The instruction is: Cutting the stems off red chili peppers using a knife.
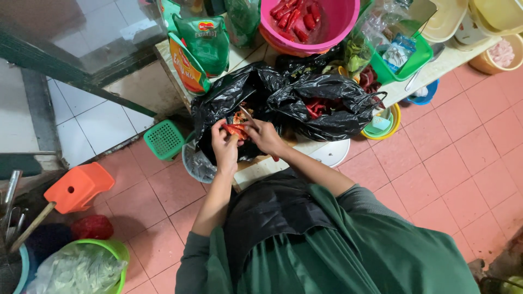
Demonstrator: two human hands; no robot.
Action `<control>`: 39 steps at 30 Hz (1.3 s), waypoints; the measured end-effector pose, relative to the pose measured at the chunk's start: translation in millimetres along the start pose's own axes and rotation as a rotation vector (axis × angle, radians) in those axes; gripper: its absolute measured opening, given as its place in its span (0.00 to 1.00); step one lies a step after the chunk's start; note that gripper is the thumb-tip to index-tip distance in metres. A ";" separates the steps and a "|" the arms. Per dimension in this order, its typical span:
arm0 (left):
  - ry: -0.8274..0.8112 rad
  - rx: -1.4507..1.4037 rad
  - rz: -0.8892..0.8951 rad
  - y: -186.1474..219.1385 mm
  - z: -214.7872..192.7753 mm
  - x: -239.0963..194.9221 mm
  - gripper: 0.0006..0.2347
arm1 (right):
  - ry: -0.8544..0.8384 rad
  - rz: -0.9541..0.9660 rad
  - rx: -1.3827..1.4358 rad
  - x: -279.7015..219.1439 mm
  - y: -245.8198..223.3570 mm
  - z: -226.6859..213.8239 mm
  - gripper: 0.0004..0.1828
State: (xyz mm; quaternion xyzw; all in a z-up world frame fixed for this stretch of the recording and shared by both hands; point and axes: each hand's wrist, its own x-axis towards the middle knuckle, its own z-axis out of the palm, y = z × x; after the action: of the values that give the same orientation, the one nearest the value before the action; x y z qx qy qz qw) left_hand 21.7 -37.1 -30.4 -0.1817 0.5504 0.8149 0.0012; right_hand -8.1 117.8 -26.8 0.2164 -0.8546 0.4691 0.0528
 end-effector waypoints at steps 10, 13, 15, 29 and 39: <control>0.029 -0.028 0.118 -39.4 -23.0 14.1 0.03 | -0.257 0.559 0.309 -6.5 10.6 -2.9 0.16; 0.127 0.021 0.172 -31.8 -19.6 13.6 0.02 | -0.209 0.235 -0.027 -6.4 -26.6 -17.8 0.16; 0.149 0.027 0.182 -33.9 -19.8 12.6 0.03 | -0.212 0.117 -0.077 -8.5 -45.5 -25.4 0.19; 0.222 0.005 0.183 -44.8 -3.1 6.3 0.03 | -0.191 0.211 0.058 -18.1 3.3 4.8 0.24; 0.299 -0.028 0.223 -33.7 -4.8 8.6 0.04 | -0.137 0.845 0.797 7.7 21.4 -16.1 0.25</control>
State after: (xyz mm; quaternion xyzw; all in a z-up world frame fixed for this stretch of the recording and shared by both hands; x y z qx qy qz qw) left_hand 21.9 -29.8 -64.7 -0.2387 0.5499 0.7814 -0.1734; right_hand -25.8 138.6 -32.3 -0.1100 -0.6259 0.7197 -0.2796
